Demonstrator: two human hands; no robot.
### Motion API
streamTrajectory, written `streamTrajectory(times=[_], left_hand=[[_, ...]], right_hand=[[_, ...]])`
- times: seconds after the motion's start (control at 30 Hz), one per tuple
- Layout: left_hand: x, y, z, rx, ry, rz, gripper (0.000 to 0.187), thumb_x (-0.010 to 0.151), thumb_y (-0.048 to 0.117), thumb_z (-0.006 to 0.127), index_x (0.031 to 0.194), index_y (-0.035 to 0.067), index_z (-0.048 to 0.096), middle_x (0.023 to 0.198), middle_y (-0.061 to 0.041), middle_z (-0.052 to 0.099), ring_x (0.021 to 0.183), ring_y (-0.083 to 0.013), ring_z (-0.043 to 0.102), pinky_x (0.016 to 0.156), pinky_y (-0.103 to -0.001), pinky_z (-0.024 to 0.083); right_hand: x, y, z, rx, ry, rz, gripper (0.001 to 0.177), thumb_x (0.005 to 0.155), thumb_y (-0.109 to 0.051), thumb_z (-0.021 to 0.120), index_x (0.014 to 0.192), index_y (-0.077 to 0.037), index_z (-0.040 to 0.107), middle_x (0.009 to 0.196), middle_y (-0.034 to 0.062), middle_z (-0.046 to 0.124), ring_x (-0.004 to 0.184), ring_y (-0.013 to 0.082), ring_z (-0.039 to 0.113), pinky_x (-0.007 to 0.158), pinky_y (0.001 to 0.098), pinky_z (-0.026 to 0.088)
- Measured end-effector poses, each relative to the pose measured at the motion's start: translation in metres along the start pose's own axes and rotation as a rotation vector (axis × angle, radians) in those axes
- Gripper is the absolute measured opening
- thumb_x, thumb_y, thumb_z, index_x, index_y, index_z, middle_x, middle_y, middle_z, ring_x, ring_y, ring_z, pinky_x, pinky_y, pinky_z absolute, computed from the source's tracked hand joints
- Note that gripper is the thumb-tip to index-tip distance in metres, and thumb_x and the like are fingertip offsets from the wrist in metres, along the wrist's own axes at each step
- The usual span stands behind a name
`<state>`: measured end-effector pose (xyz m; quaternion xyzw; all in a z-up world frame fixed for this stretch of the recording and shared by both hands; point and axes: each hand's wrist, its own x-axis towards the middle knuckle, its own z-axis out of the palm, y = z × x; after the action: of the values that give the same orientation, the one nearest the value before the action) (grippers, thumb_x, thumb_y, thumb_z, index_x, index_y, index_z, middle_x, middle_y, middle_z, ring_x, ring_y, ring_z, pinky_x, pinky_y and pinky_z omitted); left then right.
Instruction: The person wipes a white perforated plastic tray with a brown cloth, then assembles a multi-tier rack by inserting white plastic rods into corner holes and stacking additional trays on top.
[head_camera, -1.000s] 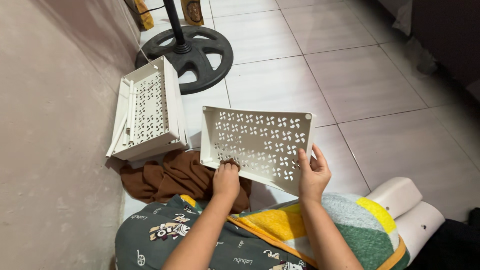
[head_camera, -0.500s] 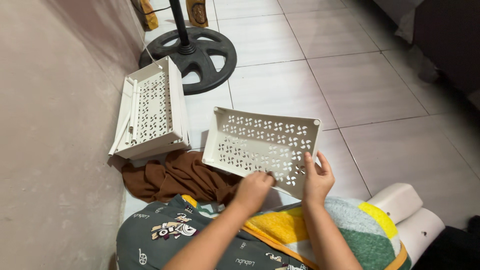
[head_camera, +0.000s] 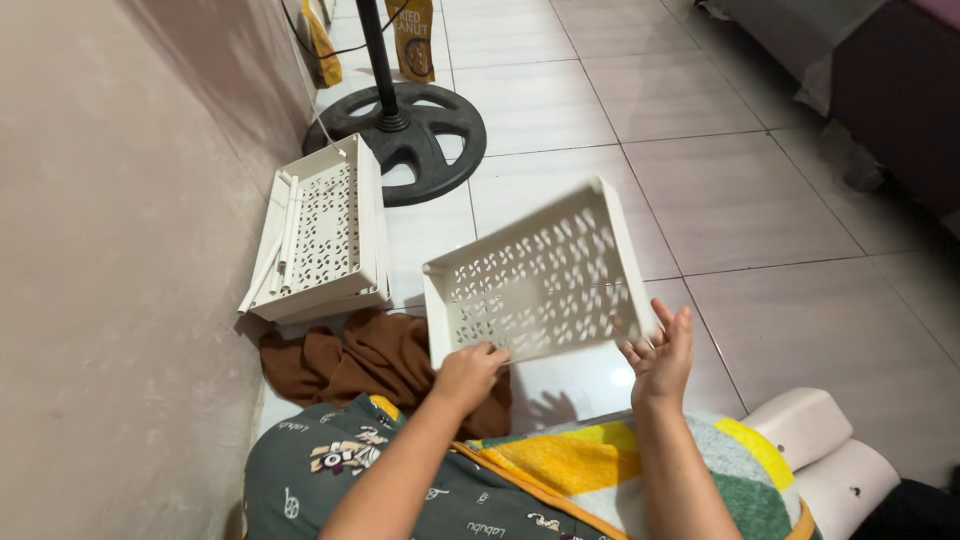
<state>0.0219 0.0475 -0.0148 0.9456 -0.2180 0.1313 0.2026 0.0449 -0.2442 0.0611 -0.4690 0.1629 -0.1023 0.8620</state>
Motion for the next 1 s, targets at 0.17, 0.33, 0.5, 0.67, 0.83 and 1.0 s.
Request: streamTrajectory(times=[0.17,0.33,0.5,0.67,0.83,1.0], left_hand=[[0.028,0.076,-0.021,-0.184,0.148,-0.152,0.022,0.087,0.022,0.070,0.107,0.013,0.070,0.108,-0.018,0.070,0.083,-0.0422,0.068,0.074,-0.051,0.054],[0.071,0.129,-0.042,-0.346,0.054,-0.348,0.023,0.091,0.028,0.064,0.102,0.009,0.071,0.098,-0.021,0.073,0.092,-0.0433,0.068,0.080,-0.053,0.053],[0.096,0.145,-0.066,-0.544,0.134,-0.513,0.032,0.090,0.037,0.066,0.097,0.006,0.067,0.088,-0.017,0.075,0.085,-0.0382,0.072,0.077,-0.048,0.055],[0.094,0.134,-0.065,-0.681,0.282,-0.593,0.037,0.089,0.036,0.072,0.093,0.000,0.062,0.082,-0.019,0.072,0.079,-0.0358,0.072,0.074,-0.044,0.055],[0.077,0.127,-0.052,-0.791,0.276,-0.574,0.034,0.088,0.032,0.071,0.093,-0.001,0.061,0.082,-0.018,0.072,0.078,-0.0344,0.072,0.072,-0.043,0.055],[0.054,0.126,-0.043,-0.750,0.150,-0.484,0.025,0.086,0.022,0.066,0.097,0.000,0.062,0.086,-0.020,0.070,0.083,-0.0392,0.069,0.074,-0.047,0.055]], right_hand=[[-0.009,0.042,0.010,-0.369,-0.305,-0.067,0.071,0.088,-0.044,0.062,0.147,-0.011,0.040,0.135,0.0112,0.057,0.118,0.0283,0.064,0.090,0.0432,0.057],[-0.025,0.064,0.005,-0.551,-0.534,0.041,0.081,0.092,-0.067,0.051,0.148,-0.009,0.047,0.130,0.0165,0.061,0.105,0.0241,0.061,0.090,0.0393,0.050],[-0.033,0.048,0.013,-0.483,-0.338,0.324,0.091,0.087,-0.077,0.041,0.155,-0.017,0.043,0.140,0.0135,0.058,0.117,0.0285,0.060,0.092,0.0426,0.052],[-0.052,0.037,0.015,-0.385,-0.259,0.345,0.090,0.087,-0.068,0.047,0.154,-0.010,0.035,0.149,0.0208,0.050,0.125,0.0440,0.061,0.090,0.0546,0.058],[-0.052,0.034,0.018,-0.458,-0.259,0.349,0.085,0.091,-0.065,0.049,0.149,-0.003,0.044,0.139,0.0227,0.059,0.113,0.0412,0.067,0.083,0.0507,0.060],[-0.052,0.044,0.022,-0.439,-0.328,0.273,0.063,0.094,-0.055,0.055,0.131,-0.004,0.060,0.113,0.0150,0.068,0.092,0.0251,0.069,0.074,0.0380,0.057]])
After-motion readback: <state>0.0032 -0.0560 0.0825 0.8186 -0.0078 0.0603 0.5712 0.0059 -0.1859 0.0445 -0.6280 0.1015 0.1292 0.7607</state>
